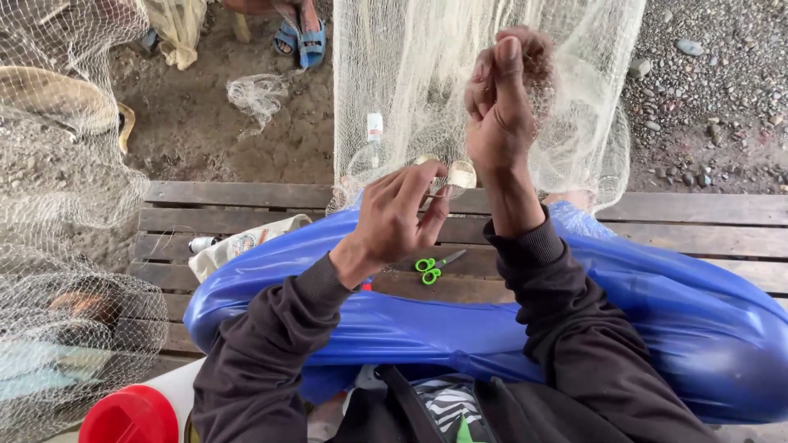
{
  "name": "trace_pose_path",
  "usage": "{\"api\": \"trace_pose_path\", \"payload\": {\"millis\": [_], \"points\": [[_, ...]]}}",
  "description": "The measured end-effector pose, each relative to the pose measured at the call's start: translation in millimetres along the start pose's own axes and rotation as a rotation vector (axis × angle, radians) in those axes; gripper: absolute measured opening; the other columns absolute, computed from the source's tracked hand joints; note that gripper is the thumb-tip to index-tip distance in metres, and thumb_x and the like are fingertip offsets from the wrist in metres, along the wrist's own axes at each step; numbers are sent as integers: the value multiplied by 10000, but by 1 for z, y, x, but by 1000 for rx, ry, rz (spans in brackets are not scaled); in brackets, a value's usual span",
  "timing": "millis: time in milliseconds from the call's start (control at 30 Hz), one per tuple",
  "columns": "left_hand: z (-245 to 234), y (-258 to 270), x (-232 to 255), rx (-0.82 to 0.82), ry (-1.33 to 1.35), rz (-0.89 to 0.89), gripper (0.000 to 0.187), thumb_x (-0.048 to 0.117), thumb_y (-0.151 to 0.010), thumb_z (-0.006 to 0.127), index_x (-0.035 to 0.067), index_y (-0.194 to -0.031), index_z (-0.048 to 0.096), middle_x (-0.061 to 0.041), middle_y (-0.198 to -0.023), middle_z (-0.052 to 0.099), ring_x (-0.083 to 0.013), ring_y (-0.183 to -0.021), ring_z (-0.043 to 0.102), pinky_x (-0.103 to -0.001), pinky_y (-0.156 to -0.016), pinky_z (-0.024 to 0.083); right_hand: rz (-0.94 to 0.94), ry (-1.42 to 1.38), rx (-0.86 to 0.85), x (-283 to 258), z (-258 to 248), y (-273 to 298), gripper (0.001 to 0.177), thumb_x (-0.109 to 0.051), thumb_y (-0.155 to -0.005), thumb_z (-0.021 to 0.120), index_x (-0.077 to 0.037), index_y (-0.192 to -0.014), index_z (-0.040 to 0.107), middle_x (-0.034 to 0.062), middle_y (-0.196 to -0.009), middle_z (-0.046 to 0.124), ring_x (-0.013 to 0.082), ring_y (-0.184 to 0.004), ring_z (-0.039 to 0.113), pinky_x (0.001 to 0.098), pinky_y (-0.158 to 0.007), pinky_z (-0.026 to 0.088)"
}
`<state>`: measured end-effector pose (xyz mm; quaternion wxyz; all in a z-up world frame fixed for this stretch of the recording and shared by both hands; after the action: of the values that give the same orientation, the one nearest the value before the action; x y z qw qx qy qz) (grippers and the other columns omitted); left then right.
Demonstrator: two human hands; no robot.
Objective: The person is using a net needle shuttle to weave and repair a fishing net, occasionally using scissors to trim the line.
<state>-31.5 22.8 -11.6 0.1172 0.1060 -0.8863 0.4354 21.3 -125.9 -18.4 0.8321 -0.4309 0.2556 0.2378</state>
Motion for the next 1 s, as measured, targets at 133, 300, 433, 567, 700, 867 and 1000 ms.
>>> {"api": "trace_pose_path", "payload": {"millis": [133,300,433,567,700,867,1000], "points": [[-1,2,-5,19,-24,-1,128,97,-912,492,0,-995,502,-103,-825,621,-190,-605,578,-295,-526,473,114,-84,-71,11,4,3,183,-331,-933,585,-170,-999,528,-31,-700,473,35,-445,260,181,-373,204],[10,12,-4,1,-19,13,187,102,-929,493,-16,-1073,479,-32,-699,532,-107,-510,452,-241,-436,389,208,-78,-165,20,12,10,238,-342,-902,649,-208,-1043,513,-58,-638,390,23,-482,255,176,-411,212],[13,10,-2,-17,11,12,284,79,-916,521,-51,-1155,438,-71,-782,585,-133,-557,516,-264,-482,438,185,-115,-209,19,12,8,183,-301,-932,610,-189,-1017,493,-70,-643,380,35,-472,273,191,-394,243],[15,13,-6,-5,9,6,300,81,-913,522,-65,-1159,432,-144,-942,636,-157,-607,588,-263,-496,490,114,-79,-55,7,1,3,174,-314,-936,565,-154,-956,501,-41,-596,379,48,-449,281,206,-388,242],[14,13,-19,-9,-6,-45,331,106,-917,513,-28,-1212,445,-51,-732,557,-147,-590,537,-283,-530,469,124,-99,-29,2,0,1,164,-341,-946,522,-191,-946,455,-71,-619,310,25,-485,256,194,-412,173],[8,13,-36,29,9,-92,224,109,-936,502,22,-1142,485,10,-651,443,-92,-522,396,-244,-458,366,63,-69,-206,9,3,1,201,-328,-939,588,-165,-1011,497,-73,-672,345,31,-494,266,167,-398,289],[1,17,-60,154,59,-144,241,121,-917,516,19,-1134,491,-42,-734,428,-140,-653,409,-263,-537,357,208,-92,-227,21,6,3,144,-252,-910,613,-170,-936,498,-50,-718,462,18,-459,290,167,-384,286]]}}
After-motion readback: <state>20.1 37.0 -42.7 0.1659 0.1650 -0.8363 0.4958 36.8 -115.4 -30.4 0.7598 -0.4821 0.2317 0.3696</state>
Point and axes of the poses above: each hand's wrist, its own y-axis away from the middle knuckle, its own z-axis out of the palm, x = y × z, the point moved 10 cm from there along -y, towards the middle knuckle
